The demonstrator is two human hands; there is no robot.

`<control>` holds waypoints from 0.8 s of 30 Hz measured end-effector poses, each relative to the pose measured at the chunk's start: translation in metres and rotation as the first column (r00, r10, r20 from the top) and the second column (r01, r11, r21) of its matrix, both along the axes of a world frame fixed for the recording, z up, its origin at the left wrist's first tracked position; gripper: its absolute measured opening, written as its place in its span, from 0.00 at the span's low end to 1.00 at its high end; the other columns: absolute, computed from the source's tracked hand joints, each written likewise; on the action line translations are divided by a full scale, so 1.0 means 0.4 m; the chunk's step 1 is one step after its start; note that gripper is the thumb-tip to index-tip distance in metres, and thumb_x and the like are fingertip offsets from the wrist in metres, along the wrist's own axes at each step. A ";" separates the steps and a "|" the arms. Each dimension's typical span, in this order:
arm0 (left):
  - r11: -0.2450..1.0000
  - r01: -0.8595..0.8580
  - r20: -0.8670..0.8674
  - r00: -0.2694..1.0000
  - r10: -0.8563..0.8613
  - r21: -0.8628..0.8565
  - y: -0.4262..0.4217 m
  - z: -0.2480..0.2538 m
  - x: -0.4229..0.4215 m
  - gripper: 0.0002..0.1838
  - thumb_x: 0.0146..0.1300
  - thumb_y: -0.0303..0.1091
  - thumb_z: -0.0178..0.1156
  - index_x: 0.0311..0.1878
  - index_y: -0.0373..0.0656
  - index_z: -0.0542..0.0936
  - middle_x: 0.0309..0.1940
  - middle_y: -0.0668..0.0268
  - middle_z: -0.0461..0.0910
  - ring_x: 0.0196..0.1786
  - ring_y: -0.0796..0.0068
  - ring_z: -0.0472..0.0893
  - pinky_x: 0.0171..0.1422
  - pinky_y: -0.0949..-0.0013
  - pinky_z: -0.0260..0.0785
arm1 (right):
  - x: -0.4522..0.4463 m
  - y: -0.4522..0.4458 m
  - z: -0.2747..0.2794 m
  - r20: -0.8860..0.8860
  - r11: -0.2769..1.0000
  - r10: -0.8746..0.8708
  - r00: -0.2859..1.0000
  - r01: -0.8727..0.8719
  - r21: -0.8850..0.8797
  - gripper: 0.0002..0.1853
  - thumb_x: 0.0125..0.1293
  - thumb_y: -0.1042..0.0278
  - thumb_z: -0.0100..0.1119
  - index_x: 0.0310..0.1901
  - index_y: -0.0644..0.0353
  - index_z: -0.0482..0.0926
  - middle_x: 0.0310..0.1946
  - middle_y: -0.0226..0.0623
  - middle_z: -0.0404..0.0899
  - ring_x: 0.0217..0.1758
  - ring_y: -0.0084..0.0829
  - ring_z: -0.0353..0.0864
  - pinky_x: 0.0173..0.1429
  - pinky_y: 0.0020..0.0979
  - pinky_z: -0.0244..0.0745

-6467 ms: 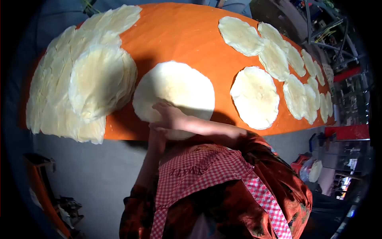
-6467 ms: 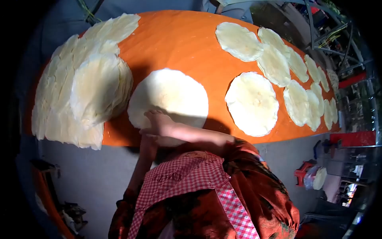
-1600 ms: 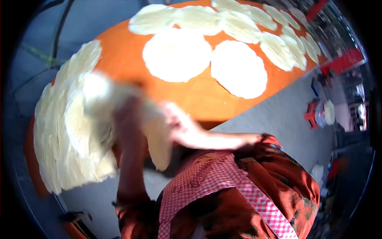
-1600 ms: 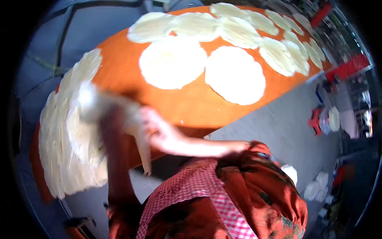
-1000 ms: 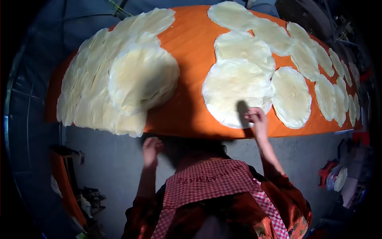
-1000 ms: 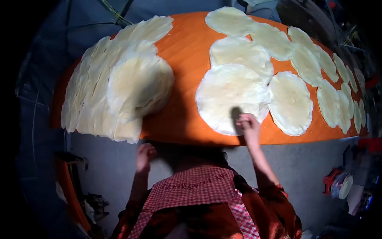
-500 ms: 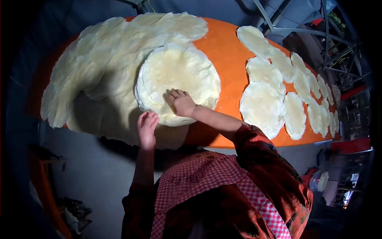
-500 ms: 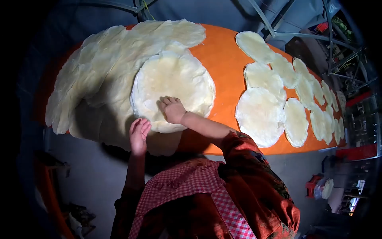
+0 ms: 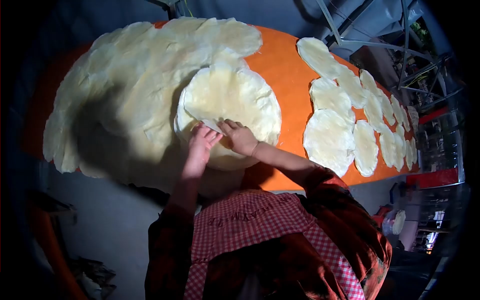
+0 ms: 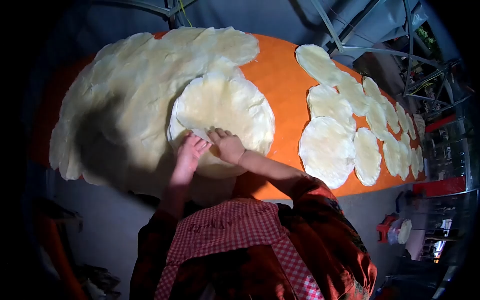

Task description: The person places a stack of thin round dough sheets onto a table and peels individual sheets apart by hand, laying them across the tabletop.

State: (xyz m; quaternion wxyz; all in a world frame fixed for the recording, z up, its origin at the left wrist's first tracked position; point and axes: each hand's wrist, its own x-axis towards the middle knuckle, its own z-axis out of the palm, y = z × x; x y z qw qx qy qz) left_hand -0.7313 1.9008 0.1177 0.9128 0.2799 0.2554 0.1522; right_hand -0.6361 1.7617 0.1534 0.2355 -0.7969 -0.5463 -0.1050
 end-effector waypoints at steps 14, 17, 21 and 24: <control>0.809 -0.024 -0.246 0.947 0.206 0.587 0.143 -0.028 -0.120 0.17 0.62 0.21 0.56 0.55 0.38 0.73 0.43 0.67 0.76 0.42 0.79 0.75 0.43 0.76 0.70 | 0.029 0.008 0.283 -0.026 0.996 -0.031 0.999 0.029 -0.079 0.18 0.52 0.79 0.51 0.44 0.57 0.82 0.36 0.44 0.82 0.36 0.45 0.81 0.39 0.41 0.77; 0.776 0.047 -0.292 0.939 0.180 0.628 0.170 -0.023 -0.107 0.16 0.60 0.22 0.59 0.53 0.37 0.74 0.42 0.66 0.77 0.41 0.79 0.75 0.44 0.75 0.71 | -0.040 0.010 0.025 -0.119 0.967 -0.183 0.976 0.157 -0.202 0.15 0.53 0.77 0.51 0.42 0.58 0.81 0.33 0.46 0.82 0.36 0.45 0.81 0.40 0.41 0.77; 0.659 0.042 -0.205 0.963 0.173 0.751 0.208 -0.062 -0.093 0.17 0.55 0.22 0.64 0.49 0.37 0.76 0.37 0.64 0.79 0.38 0.75 0.78 0.45 0.72 0.72 | -0.066 0.053 0.028 -0.117 0.952 -0.306 0.945 0.305 -0.031 0.17 0.52 0.81 0.49 0.43 0.59 0.82 0.37 0.46 0.82 0.37 0.46 0.81 0.43 0.40 0.78; 0.604 0.106 -0.227 0.966 0.127 0.790 0.217 -0.060 -0.089 0.15 0.56 0.23 0.63 0.47 0.36 0.75 0.35 0.63 0.80 0.36 0.76 0.78 0.41 0.72 0.72 | -0.116 0.103 0.064 -0.104 0.931 -0.353 0.930 0.360 0.060 0.18 0.50 0.80 0.50 0.44 0.59 0.81 0.39 0.44 0.82 0.40 0.44 0.81 0.44 0.38 0.78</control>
